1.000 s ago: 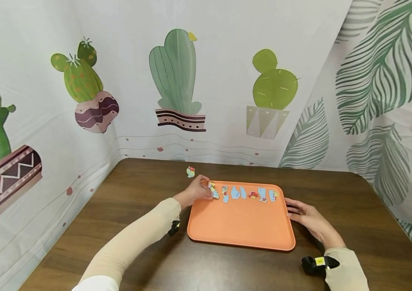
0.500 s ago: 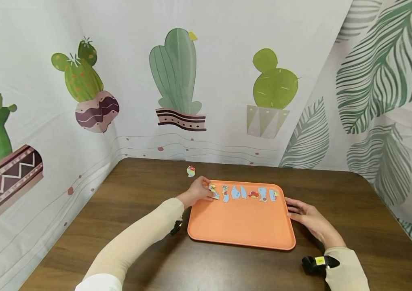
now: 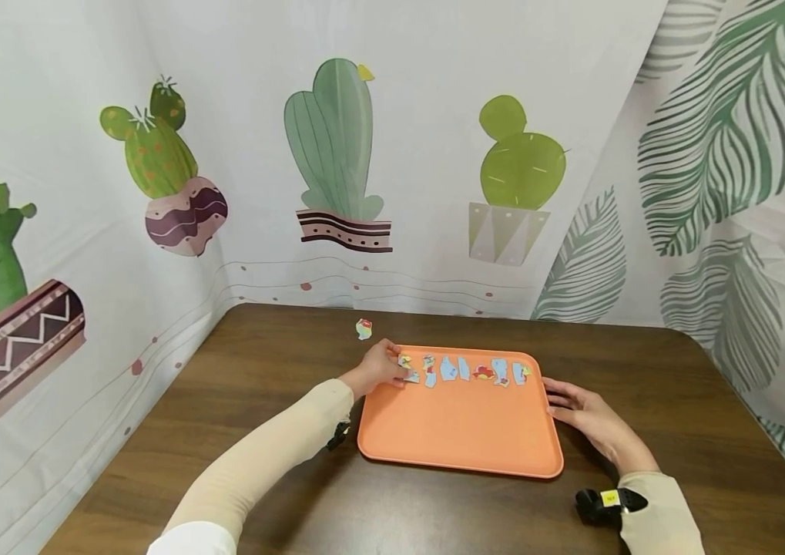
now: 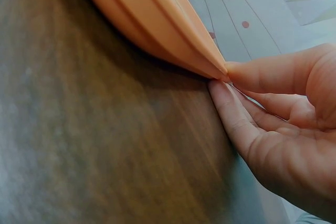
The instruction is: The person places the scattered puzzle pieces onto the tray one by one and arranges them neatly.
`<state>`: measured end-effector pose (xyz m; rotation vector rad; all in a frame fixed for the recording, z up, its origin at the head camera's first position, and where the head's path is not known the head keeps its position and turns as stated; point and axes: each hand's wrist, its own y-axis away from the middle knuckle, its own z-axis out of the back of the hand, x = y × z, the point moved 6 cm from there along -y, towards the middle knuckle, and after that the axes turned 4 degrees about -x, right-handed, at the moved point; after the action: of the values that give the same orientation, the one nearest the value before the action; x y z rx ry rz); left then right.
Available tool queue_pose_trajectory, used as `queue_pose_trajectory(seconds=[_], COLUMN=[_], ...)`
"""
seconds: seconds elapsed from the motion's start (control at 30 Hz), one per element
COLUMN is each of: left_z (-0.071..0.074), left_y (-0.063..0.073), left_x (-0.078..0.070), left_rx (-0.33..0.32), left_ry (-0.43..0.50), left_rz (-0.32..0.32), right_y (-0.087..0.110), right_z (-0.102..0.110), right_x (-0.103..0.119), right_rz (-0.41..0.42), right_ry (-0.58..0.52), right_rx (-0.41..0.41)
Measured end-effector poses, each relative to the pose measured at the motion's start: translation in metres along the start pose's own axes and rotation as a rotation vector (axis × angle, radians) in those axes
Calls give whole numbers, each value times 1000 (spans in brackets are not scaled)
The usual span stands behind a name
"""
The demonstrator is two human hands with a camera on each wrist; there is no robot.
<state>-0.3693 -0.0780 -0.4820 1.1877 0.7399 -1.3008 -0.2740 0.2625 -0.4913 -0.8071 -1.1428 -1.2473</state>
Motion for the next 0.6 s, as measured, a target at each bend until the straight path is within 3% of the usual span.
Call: queue_pose_trajectory(seconds=[0.23, 0.37, 0.6], left_z=[-1, 0, 15], left_y=[7, 7, 4], left_x=[-2, -4, -19], left_rx=[-19, -14, -7], left_ry=[-80, -79, -54], left_rz=[-11, -11, -62], right_y=[0, 0, -2], right_z=[-1, -1, 0], right_x=[-1, -1, -1], right_rz=[4, 14, 21], right_ry=[-8, -21, -14], right_rx=[-3, -1, -10])
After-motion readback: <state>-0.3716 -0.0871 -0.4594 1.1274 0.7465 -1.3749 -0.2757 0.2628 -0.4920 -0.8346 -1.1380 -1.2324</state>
